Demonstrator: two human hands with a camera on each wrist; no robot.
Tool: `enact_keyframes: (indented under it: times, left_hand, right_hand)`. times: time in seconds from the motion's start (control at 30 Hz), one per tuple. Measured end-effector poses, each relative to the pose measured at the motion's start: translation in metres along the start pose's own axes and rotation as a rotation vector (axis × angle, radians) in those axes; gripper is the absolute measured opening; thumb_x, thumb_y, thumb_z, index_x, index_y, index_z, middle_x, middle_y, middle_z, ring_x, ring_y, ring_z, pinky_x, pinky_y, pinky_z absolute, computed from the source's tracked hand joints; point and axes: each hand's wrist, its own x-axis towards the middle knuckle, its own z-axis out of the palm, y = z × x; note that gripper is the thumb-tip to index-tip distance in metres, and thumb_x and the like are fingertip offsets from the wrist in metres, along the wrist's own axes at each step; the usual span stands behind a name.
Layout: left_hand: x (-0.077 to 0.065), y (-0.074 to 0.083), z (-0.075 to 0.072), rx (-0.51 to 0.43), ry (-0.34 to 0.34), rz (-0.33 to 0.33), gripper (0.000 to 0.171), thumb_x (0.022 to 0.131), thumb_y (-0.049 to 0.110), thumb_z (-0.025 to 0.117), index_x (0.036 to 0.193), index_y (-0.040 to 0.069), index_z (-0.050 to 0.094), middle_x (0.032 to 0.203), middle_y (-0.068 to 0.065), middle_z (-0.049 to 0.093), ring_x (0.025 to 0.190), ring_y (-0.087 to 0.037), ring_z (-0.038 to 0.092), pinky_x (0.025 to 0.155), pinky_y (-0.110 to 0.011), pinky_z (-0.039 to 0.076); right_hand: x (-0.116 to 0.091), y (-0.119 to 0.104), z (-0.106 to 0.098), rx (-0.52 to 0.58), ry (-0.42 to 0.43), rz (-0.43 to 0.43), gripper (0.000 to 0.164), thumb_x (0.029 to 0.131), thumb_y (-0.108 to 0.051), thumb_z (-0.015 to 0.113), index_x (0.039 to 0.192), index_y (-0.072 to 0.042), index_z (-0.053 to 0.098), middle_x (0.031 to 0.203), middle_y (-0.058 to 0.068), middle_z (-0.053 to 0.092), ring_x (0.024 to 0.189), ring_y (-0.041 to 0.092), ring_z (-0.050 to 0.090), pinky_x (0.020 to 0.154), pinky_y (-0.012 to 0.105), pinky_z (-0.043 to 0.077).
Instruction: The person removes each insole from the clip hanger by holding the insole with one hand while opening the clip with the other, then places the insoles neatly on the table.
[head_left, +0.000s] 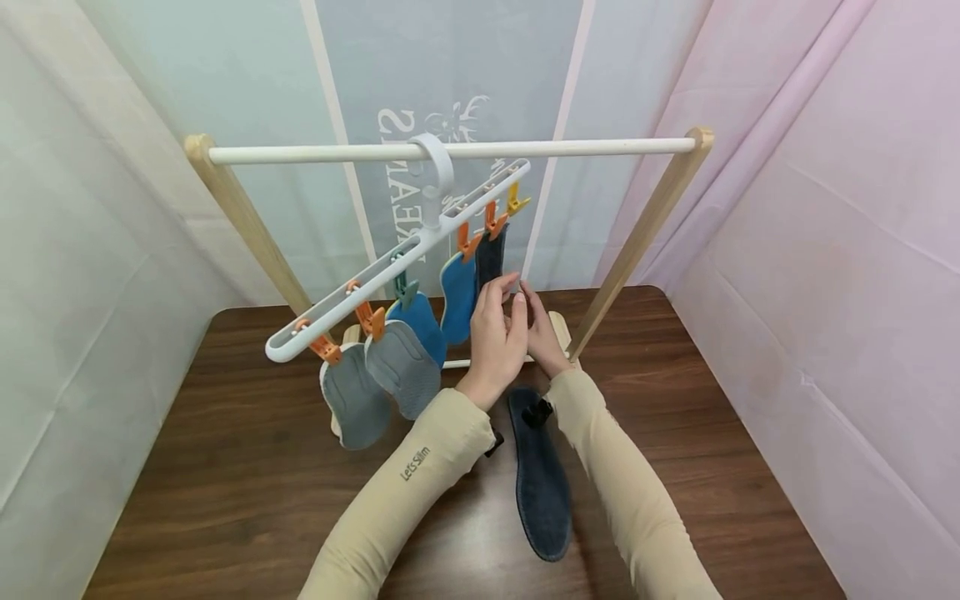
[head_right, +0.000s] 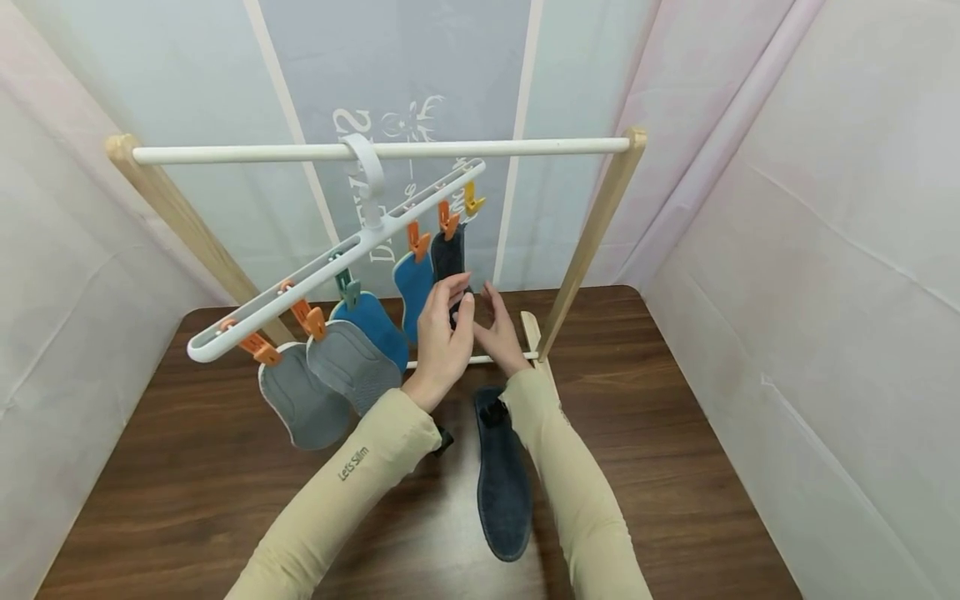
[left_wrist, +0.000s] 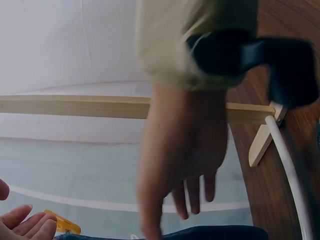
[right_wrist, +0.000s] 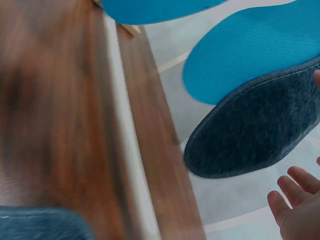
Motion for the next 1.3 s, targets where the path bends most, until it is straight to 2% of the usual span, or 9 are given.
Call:
enact_keyframes:
  times: [0.23,0.4,0.47,0.67,1.0,1.13,1.23,1.3]
  left_hand:
    - [0.0,0.0,-0.003,0.013,0.013,-0.002,0.033,0.102,0.012,0.041,0.13,-0.005,0.049,0.128,-0.021,0.052,0.118,-0.032,0.053,0.095,-0.046,0.048]
    - [0.0,0.002,-0.003,0.022,0.01,-0.016,0.033,0.102,0.013,0.04,0.13,-0.003,0.048,0.128,-0.019,0.052,0.118,-0.029,0.053,0.094,-0.042,0.049]
    - [0.0,0.002,-0.003,0.018,0.012,-0.017,0.033,0.102,0.012,0.04,0.13,-0.003,0.048,0.128,-0.019,0.052,0.12,-0.029,0.053,0.097,-0.041,0.048]
    - [0.001,-0.001,-0.003,0.009,0.034,-0.011,0.033,0.102,0.011,0.04,0.129,-0.006,0.048,0.128,-0.02,0.052,0.121,-0.031,0.052,0.1,-0.041,0.047]
    - [0.003,-0.001,-0.001,0.026,0.047,-0.023,0.034,0.103,0.013,0.039,0.13,-0.005,0.048,0.13,-0.019,0.051,0.122,-0.029,0.051,0.101,-0.039,0.045]
    - [0.004,-0.001,0.0,0.034,0.061,-0.02,0.033,0.103,0.013,0.039,0.13,-0.005,0.048,0.13,-0.019,0.051,0.122,-0.03,0.051,0.101,-0.039,0.046]
    - [0.006,-0.002,0.001,0.037,0.073,-0.021,0.034,0.102,0.012,0.039,0.129,-0.006,0.048,0.129,-0.02,0.051,0.121,-0.03,0.052,0.101,-0.041,0.046]
    - [0.007,-0.002,0.002,0.039,0.081,-0.022,0.034,0.102,0.012,0.04,0.129,-0.006,0.048,0.128,-0.02,0.052,0.121,-0.03,0.052,0.101,-0.041,0.045]
  right_hand:
    - [0.012,-0.039,0.004,-0.004,-0.035,-0.03,0.072,0.095,-0.006,0.054,0.154,-0.003,0.012,0.152,0.025,0.027,0.14,0.036,0.029,0.115,0.049,0.028]
    - [0.018,-0.05,0.005,0.068,-0.067,-0.069,0.069,0.096,-0.002,0.049,0.153,0.0,0.011,0.155,0.027,0.018,0.144,0.038,0.02,0.116,0.052,0.024]
    - [0.02,-0.051,0.005,0.085,-0.073,-0.062,0.067,0.096,0.0,0.049,0.153,-0.001,0.013,0.156,0.025,0.018,0.144,0.038,0.019,0.115,0.054,0.024]
    - [0.021,-0.053,0.005,0.077,-0.04,-0.03,0.068,0.093,-0.004,0.057,0.151,-0.003,0.023,0.154,0.02,0.028,0.137,0.038,0.033,0.111,0.051,0.032]
    - [0.019,-0.057,0.004,0.019,-0.023,-0.043,0.064,0.092,-0.004,0.059,0.148,0.001,0.03,0.146,0.027,0.037,0.135,0.04,0.036,0.111,0.052,0.033]
    - [0.02,-0.055,0.001,0.015,-0.02,-0.061,0.061,0.091,-0.005,0.059,0.146,0.002,0.034,0.143,0.027,0.041,0.135,0.039,0.037,0.113,0.049,0.032]
    - [0.026,-0.041,-0.002,0.018,-0.007,-0.097,0.056,0.091,-0.005,0.06,0.143,0.002,0.039,0.139,0.026,0.045,0.131,0.037,0.042,0.113,0.046,0.032]
    - [0.026,-0.04,-0.002,0.023,-0.006,-0.113,0.053,0.091,-0.005,0.06,0.14,0.003,0.042,0.136,0.027,0.048,0.126,0.037,0.045,0.111,0.046,0.035]
